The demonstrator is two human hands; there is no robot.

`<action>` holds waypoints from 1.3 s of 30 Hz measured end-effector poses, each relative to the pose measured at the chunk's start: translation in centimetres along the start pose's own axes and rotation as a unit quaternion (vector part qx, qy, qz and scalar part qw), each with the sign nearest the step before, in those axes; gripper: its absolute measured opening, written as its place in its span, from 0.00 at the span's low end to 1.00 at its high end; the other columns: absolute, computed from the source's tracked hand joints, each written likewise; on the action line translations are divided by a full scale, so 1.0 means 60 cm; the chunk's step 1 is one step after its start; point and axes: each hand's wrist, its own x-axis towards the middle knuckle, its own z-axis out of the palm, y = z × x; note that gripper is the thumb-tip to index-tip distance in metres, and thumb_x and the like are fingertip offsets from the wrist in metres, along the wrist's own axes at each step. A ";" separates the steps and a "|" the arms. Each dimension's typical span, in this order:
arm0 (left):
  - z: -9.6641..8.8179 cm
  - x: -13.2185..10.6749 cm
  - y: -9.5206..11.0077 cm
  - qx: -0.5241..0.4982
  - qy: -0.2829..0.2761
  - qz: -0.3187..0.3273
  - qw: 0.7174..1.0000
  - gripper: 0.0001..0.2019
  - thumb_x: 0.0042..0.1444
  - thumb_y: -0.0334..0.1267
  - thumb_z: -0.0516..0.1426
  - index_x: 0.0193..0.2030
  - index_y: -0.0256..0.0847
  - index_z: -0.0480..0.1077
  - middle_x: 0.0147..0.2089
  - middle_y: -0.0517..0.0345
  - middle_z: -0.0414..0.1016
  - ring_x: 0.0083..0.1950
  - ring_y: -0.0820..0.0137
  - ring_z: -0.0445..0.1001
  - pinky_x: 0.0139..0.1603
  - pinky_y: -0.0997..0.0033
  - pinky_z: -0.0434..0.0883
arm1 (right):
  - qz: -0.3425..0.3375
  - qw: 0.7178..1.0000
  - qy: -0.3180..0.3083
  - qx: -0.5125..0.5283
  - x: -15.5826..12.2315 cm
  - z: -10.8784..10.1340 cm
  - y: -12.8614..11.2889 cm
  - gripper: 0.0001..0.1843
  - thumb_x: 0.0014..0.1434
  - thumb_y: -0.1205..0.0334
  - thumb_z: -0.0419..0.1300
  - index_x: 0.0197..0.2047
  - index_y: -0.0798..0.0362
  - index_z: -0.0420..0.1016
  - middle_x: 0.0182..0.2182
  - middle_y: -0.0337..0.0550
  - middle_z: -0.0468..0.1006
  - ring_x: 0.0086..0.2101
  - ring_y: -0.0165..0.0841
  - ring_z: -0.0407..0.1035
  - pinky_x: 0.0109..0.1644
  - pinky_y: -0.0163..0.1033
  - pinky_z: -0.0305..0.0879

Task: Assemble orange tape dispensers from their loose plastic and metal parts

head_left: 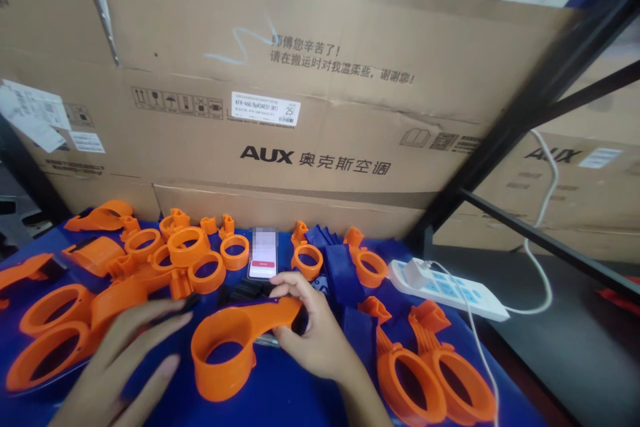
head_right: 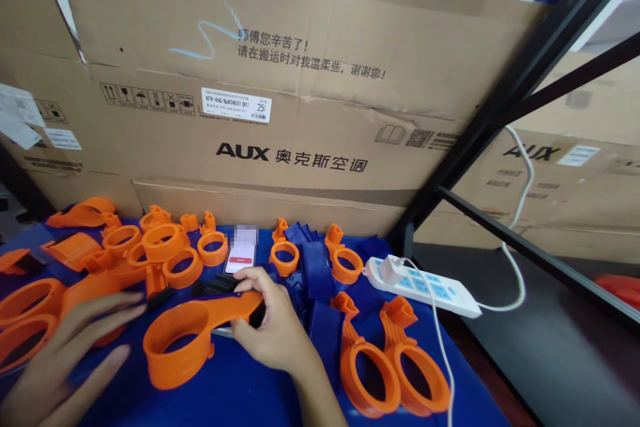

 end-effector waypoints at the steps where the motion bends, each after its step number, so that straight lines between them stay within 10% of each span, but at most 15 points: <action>1: 0.007 0.033 0.018 -0.033 -0.044 -0.011 0.998 0.26 0.62 0.40 0.59 0.68 0.52 0.67 0.67 0.52 0.72 0.63 0.56 0.74 0.60 0.58 0.75 | 0.000 1.000 -0.003 0.001 0.000 0.001 0.000 0.32 0.49 0.74 0.61 0.57 0.47 0.66 0.42 0.40 0.79 0.39 0.35 0.75 0.47 0.40 0.70; 8: 0.064 0.181 0.081 -0.333 -0.346 -0.053 0.876 0.27 0.56 0.40 0.64 0.64 0.53 0.71 0.55 0.52 0.82 0.50 0.56 0.82 0.46 0.64 0.79 | -0.006 0.999 0.033 -0.001 0.003 0.014 0.014 0.28 0.52 0.73 0.61 0.56 0.47 0.68 0.44 0.41 0.79 0.43 0.37 0.76 0.51 0.42 0.71; 17: 0.188 0.175 0.065 -0.616 -0.217 -0.190 0.734 0.25 0.57 0.36 0.60 0.63 0.48 0.69 0.58 0.49 0.78 0.58 0.54 0.77 0.59 0.52 0.72 | 0.010 0.985 0.166 0.055 0.015 0.027 0.042 0.31 0.63 0.58 0.65 0.66 0.47 0.59 0.57 0.52 0.73 0.55 0.42 0.71 0.59 0.49 0.70; 24: 0.214 0.155 0.064 -0.644 -0.089 -0.271 0.710 0.28 0.59 0.46 0.63 0.64 0.44 0.65 0.56 0.45 0.79 0.58 0.51 0.77 0.57 0.53 0.73 | 0.055 0.978 0.186 0.076 0.021 0.040 0.050 0.23 0.66 0.54 0.62 0.61 0.51 0.68 0.41 0.47 0.80 0.38 0.36 0.76 0.46 0.42 0.74; 31: 0.217 0.152 0.072 -0.648 -0.101 -0.282 0.700 0.22 0.61 0.49 0.62 0.59 0.45 0.68 0.55 0.50 0.80 0.57 0.55 0.78 0.58 0.57 0.72 | 0.088 0.975 0.188 0.080 0.026 0.051 0.074 0.19 0.63 0.48 0.64 0.48 0.54 0.77 0.27 0.39 0.75 0.26 0.31 0.69 0.30 0.34 0.68; 39: 0.213 0.157 0.070 -0.578 -0.084 -0.282 0.761 0.21 0.62 0.52 0.61 0.56 0.41 0.74 0.48 0.52 0.82 0.50 0.56 0.79 0.52 0.61 0.73 | 0.096 0.985 0.129 0.057 0.026 0.058 0.076 0.17 0.65 0.47 0.61 0.39 0.53 0.79 0.21 0.37 0.71 0.22 0.30 0.65 0.25 0.32 0.62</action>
